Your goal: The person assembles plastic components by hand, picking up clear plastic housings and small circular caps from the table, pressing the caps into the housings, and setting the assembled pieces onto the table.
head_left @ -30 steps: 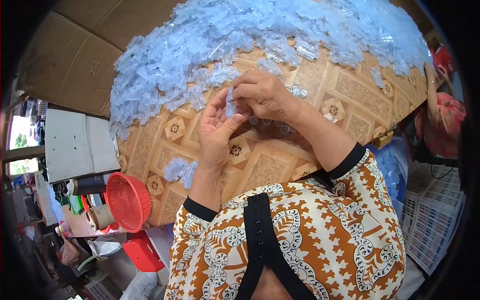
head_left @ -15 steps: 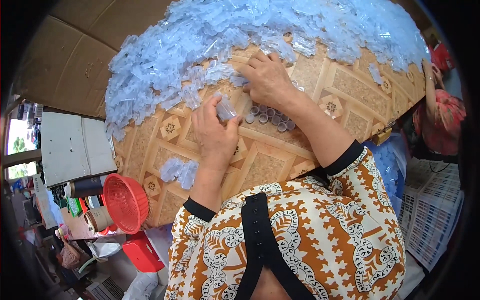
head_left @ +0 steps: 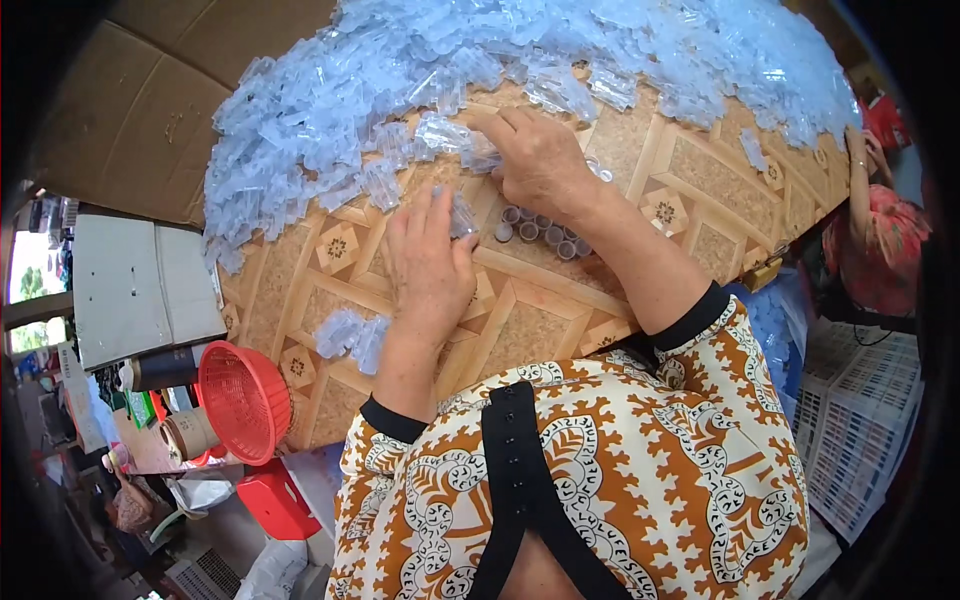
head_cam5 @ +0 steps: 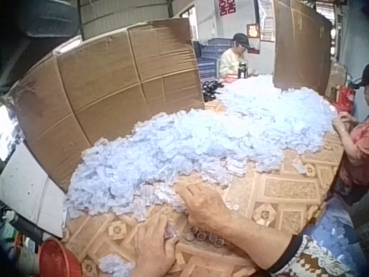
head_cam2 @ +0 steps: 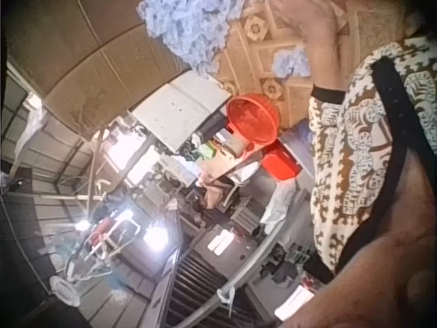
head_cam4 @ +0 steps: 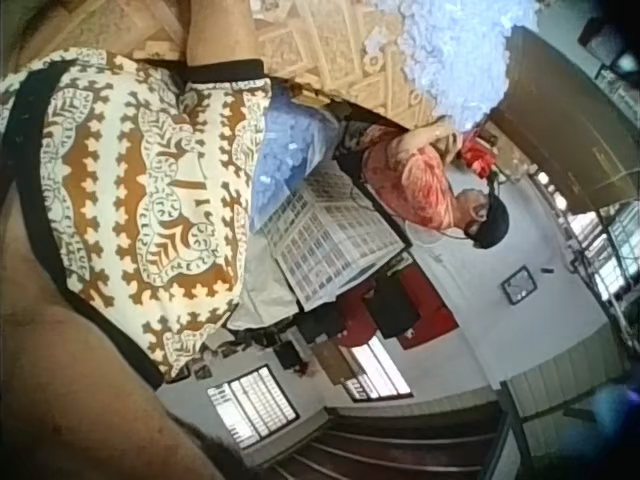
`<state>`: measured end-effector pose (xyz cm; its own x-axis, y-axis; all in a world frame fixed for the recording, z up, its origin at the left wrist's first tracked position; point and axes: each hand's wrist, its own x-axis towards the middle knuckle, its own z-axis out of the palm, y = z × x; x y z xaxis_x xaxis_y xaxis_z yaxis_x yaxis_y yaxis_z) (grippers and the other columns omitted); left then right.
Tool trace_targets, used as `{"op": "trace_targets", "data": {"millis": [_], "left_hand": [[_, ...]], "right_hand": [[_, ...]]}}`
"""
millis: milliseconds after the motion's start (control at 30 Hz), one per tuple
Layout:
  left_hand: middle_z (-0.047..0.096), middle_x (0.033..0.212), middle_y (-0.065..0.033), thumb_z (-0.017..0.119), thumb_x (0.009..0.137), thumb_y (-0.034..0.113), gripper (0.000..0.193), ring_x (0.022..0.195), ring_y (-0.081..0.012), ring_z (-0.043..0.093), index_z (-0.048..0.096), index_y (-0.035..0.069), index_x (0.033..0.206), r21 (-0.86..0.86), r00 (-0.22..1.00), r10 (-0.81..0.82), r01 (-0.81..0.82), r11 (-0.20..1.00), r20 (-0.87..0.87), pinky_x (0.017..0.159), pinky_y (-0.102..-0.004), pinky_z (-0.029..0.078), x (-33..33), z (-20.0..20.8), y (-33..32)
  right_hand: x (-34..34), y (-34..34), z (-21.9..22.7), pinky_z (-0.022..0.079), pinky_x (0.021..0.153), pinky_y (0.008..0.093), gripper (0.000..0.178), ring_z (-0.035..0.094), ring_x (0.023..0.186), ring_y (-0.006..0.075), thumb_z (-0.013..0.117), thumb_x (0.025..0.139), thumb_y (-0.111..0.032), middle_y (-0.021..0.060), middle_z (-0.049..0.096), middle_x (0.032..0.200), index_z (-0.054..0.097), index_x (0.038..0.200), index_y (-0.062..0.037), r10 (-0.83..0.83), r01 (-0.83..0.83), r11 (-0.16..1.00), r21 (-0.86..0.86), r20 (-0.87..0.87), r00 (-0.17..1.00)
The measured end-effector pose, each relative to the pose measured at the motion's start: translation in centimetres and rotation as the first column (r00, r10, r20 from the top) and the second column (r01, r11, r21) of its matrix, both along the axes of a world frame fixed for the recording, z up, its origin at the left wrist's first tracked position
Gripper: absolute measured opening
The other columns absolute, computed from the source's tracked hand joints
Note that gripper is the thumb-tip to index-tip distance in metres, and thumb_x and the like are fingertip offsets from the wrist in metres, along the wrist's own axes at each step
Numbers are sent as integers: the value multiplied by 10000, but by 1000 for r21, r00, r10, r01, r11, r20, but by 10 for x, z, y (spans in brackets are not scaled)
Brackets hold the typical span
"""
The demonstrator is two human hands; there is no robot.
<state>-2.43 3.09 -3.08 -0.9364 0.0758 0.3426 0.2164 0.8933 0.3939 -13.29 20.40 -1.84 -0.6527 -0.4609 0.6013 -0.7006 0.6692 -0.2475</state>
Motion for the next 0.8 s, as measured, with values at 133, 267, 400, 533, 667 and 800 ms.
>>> {"op": "trace_targets", "data": {"millis": [133,267,400,533,667,800], "left_hand": [[570,1349,-199,784,791,137,613,1183,-376,527,542,19,1342,26,1000,-11,11,1000,-2,1040,-463,414,-2,4,1],[597,1268,-195,815,762,140,662,1145,-358,547,526,16,1345,165,997,73,-73,984,9,1001,-448,445,-2,6,3],[579,1221,-210,812,754,99,690,1115,-376,537,477,3,1349,334,993,114,-111,936,12,989,-457,436,-4,5,4],[580,1214,-215,815,777,117,657,1097,-340,574,483,-11,1329,472,992,117,-122,873,39,965,-420,475,-6,4,8],[556,1228,-191,788,837,93,642,1142,-255,587,427,-27,1355,787,998,44,-58,614,39,986,-363,498,-7,-2,7],[523,1266,-181,752,864,29,651,1180,-231,570,361,-32,1380,895,999,-43,0,446,21,1027,-364,487,-6,2,9]], "right_hand": [[1,1,-1,535,719,374,348,623,869,276,662,681,32,107,641,931,650,1021,-40,53,-52,998,18,-26,998],[8,-4,7,528,743,380,355,623,895,276,648,694,20,95,619,937,654,1041,-55,68,-58,994,92,-105,992],[17,-9,5,525,766,390,389,619,935,283,642,704,24,107,623,1003,675,1083,-59,164,-158,985,72,-78,983],[17,-9,-2,517,776,392,327,608,897,286,699,672,-20,96,607,940,680,993,-75,203,-211,974,-77,-105,974],[15,-2,6,534,795,343,410,636,925,229,747,721,-19,67,631,975,699,1124,-73,370,-181,877,-444,385,846],[7,4,0,522,901,293,465,603,1016,113,764,824,-64,17,649,1057,650,1274,-47,710,-42,659,-751,603,364]]}}
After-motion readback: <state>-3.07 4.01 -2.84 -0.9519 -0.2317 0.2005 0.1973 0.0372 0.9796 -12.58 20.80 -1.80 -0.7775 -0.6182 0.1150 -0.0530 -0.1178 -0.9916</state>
